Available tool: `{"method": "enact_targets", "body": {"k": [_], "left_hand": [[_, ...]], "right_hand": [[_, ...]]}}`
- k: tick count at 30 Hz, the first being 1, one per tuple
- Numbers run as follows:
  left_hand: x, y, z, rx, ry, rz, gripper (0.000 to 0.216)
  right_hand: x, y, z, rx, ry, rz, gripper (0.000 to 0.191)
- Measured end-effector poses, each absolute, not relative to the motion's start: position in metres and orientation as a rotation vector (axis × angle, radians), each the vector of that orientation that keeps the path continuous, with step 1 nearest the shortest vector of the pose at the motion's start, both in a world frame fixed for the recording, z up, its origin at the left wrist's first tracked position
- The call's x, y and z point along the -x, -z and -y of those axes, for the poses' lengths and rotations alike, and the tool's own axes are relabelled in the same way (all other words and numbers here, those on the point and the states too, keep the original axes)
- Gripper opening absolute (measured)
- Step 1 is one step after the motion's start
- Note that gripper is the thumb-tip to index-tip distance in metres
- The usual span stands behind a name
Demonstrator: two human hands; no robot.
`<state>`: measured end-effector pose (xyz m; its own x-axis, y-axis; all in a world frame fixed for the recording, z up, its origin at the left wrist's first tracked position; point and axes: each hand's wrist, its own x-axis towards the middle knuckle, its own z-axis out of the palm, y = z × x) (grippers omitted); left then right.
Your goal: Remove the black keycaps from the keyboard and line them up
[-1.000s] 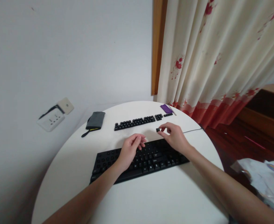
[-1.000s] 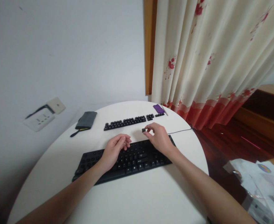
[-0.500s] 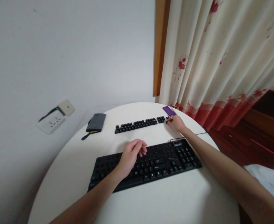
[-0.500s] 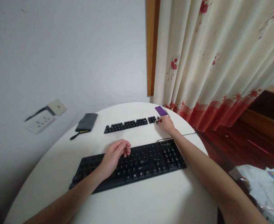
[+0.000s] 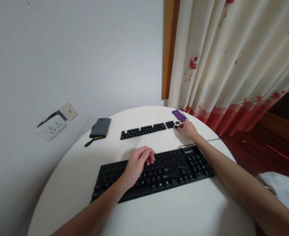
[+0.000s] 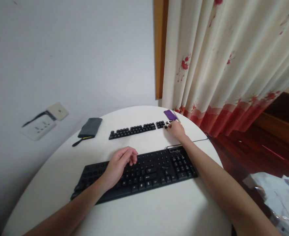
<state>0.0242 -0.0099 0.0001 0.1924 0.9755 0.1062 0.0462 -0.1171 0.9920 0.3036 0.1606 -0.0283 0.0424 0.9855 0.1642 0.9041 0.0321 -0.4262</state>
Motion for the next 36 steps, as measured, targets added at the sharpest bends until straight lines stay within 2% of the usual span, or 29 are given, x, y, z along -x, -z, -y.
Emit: {"method": "enact_targets", "body": {"k": [36], "left_hand": [[-0.024, -0.001, 0.009, -1.438, -1.094, -1.07, 0.031]], "right_hand": [[-0.29, 0.023, -0.163, 1.916, -0.241, 1.905, 0.019]]}}
